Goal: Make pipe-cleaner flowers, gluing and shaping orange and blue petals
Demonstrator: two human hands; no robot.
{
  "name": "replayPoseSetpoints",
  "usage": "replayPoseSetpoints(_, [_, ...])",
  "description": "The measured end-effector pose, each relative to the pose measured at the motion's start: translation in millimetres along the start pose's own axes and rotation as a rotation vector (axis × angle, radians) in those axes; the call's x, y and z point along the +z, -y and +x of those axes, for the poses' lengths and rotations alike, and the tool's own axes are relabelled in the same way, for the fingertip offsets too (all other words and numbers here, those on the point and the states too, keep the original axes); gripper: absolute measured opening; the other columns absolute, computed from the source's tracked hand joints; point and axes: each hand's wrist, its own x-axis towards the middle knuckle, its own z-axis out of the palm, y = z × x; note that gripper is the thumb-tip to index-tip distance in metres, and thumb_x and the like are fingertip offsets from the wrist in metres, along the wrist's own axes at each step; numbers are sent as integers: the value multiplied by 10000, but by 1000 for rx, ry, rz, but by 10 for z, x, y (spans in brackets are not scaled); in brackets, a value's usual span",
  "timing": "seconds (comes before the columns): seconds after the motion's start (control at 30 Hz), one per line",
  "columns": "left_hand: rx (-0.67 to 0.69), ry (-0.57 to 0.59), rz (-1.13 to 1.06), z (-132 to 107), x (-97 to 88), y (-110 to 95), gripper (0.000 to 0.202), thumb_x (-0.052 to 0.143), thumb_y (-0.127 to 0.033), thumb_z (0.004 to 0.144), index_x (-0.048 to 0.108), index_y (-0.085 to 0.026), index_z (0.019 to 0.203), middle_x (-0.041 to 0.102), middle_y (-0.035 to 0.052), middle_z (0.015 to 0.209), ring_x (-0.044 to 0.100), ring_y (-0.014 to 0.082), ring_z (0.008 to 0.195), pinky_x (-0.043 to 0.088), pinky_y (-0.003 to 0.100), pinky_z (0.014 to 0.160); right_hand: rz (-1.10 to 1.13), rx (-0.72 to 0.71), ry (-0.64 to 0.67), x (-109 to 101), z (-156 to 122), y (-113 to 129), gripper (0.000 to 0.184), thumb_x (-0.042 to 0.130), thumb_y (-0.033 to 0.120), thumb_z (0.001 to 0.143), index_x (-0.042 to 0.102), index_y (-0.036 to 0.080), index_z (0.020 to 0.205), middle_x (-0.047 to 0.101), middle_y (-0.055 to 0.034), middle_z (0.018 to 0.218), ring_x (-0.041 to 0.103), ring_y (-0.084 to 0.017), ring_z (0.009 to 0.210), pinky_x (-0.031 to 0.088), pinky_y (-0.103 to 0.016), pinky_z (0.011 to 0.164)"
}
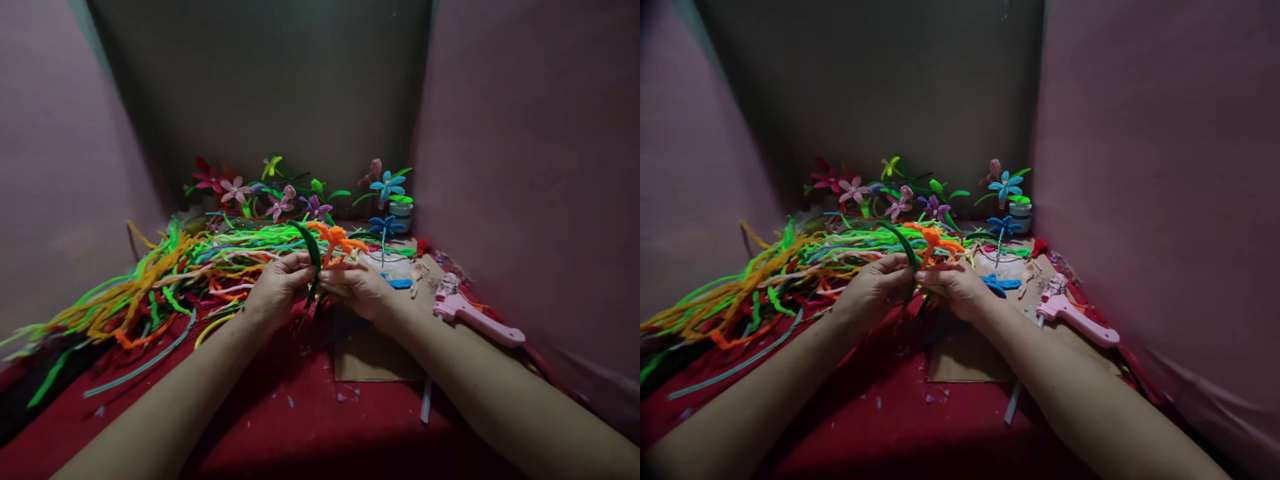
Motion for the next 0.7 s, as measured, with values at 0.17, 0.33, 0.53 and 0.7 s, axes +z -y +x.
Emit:
replayPoseSetpoints(0.17, [100,-169,233,-23,49,40,216,709,-290,659,564,-152,742,493,-67,521,378,43,408,269,174,405,-10,-65,-63,45,-17,1,188,791,221,457,681,162,598,629,21,539,533,-95,512,398,-211,481])
replayPoseSetpoints(0.33, [298,-185,517,-75,120,32,140,593,-259,736,538,-156,659,513,-41,577,446,89,542,368,208,535,-4,-93,-149,41,-1,-25,240,781,253,470,680,174,673,641,22,604,531,-95,540,317,-201,436])
replayPoseSetpoints(0.53, [240,-181,502,-141,147,6,154,607,-278,728,611,-140,795,611,2,722,528,120,653,423,225,618,59,-122,-178,45,-10,-2,228,776,247,484,645,166,653,599,38,564,509,-96,524,326,-209,431])
replayPoseSetpoints(0.7, [183,-175,512,-181,178,11,163,680,-273,675,616,-127,707,605,-10,627,523,104,570,410,212,544,68,-137,-141,36,-4,-12,228,785,247,480,654,159,645,595,38,565,491,-87,504,320,-208,413])
